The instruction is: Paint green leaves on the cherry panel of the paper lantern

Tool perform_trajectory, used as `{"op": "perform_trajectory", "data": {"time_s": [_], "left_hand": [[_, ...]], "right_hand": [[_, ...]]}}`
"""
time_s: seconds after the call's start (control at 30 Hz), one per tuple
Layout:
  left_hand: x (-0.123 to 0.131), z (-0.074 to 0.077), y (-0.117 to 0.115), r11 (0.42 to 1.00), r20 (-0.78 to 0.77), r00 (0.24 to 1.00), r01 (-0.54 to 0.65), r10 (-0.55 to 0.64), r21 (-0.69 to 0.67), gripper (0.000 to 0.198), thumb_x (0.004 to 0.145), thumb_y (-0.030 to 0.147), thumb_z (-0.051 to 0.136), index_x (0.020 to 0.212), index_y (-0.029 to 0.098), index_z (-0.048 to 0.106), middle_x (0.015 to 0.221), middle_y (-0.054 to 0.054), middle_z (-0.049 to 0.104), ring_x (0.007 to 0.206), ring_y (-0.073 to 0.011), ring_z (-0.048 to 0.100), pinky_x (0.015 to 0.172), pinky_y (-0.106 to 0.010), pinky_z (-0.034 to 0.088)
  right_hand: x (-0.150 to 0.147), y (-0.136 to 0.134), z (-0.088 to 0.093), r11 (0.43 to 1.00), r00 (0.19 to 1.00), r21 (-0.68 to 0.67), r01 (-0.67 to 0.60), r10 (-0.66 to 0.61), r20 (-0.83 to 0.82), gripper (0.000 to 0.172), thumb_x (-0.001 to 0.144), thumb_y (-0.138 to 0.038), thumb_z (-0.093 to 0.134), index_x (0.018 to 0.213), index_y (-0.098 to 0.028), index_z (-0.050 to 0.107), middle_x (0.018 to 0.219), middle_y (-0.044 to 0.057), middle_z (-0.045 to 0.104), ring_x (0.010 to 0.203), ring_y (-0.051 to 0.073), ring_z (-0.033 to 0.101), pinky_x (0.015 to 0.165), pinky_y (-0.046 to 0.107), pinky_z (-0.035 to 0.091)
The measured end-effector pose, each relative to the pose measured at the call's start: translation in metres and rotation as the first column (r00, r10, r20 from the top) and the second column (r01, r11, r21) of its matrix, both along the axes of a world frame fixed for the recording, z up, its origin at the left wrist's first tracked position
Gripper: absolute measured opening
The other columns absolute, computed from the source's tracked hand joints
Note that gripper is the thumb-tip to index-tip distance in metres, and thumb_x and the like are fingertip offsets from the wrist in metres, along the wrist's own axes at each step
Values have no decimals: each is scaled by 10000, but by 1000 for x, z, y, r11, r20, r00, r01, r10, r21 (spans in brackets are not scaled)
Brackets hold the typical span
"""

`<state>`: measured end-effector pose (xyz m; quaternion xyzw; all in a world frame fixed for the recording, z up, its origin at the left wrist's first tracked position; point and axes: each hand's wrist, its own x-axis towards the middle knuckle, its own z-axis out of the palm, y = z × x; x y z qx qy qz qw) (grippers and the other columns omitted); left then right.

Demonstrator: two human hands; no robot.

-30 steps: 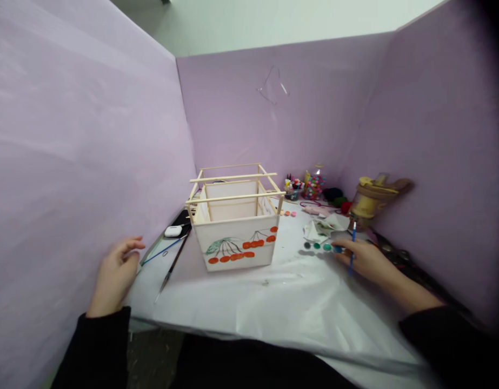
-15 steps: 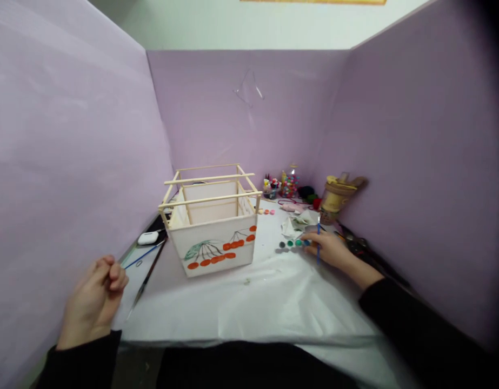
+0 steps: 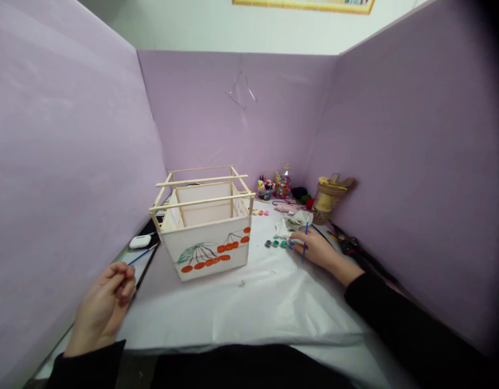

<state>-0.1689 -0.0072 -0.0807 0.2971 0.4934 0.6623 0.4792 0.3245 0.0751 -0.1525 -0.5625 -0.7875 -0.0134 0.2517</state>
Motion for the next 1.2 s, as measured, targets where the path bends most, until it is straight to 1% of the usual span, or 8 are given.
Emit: {"op": "perform_trajectory", "data": {"time_s": [0.13, 0.3, 0.5, 0.7, 0.8, 0.9, 1.07, 1.2], "left_hand": [[-1, -1, -3, 998, 39, 998, 47, -49, 49, 116, 691, 124, 613, 705, 186, 515, 492, 67, 402, 362, -44, 287, 334, -140, 257], [1, 4, -9, 996, -6, 999, 36, -35, 77, 200, 790, 354, 632, 719, 182, 558, 408, 81, 286, 363, -56, 227, 338, -162, 218], [10, -2, -11, 983, -162, 984, -51, 81, 178, 232, 589, 191, 718, 577, 163, 488, 718, 35, 568, 576, -61, 454, 485, -161, 347], [32, -10, -14, 959, 38, 981, -196, 192, 205, 207, 760, 370, 662, 875, 230, 561, 1095, 12, 595, 968, -142, 564, 745, -236, 442], [46, -17, -21, 958, 46, 984, -179, 173, 225, 209, 758, 353, 696, 783, 199, 557, 769, 31, 579, 761, -102, 555, 687, -206, 426], [62, -23, -27, 980, 136, 988, -99, 75, 174, 129, 719, 228, 699, 760, 191, 582, 580, 54, 503, 593, -89, 523, 599, -204, 426], [85, -19, -28, 989, 406, 903, 119, -142, 84, 386, 655, 46, 577, 1016, 163, 655, 1176, -104, 643, 1096, -209, 603, 888, -307, 496], [93, -16, -26, 993, 457, 881, 108, -119, 49, 310, 733, 96, 574, 1024, 163, 655, 1178, -113, 644, 1103, -204, 605, 896, -302, 502]], "right_hand": [[-15, -11, 29, 979, 985, 204, -11, 46, -167, 230, 856, -346, 544, 974, -212, 688, 965, 88, 695, 921, 233, 634, 832, 367, 506], [-61, -42, 112, 921, 943, 371, -122, 223, -245, 207, 873, -382, 536, 941, -244, 675, 982, 69, 712, 960, 226, 632, 870, 387, 512], [-133, -38, 191, 799, 907, 468, -379, 421, 15, 180, 898, -331, 519, 953, -256, 674, 947, 35, 709, 960, 203, 616, 887, 377, 497], [-203, -5, 215, 913, 885, 198, -357, 264, 383, 220, 860, -318, 593, 989, -169, 689, 792, 80, 678, 864, 219, 618, 744, 323, 468], [-219, 3, 225, 950, 840, 105, -293, 203, 503, 204, 890, -270, 521, 906, -176, 700, 790, 90, 679, 780, 187, 616, 656, 271, 415], [-221, 16, 238, 972, 863, 120, -203, 120, 491, 252, 905, -310, 477, 949, -198, 698, 861, 94, 690, 775, 186, 615, 637, 267, 397], [-222, 54, 252, 988, 910, 136, -74, 11, 414, 271, 901, -283, 463, 1015, -198, 694, 939, 108, 688, 825, 207, 616, 670, 286, 420], [-228, 77, 255, 989, 921, 146, -34, -26, 389, 293, 901, -254, 444, 1049, -189, 689, 982, 117, 683, 840, 212, 614, 681, 299, 438]]}}
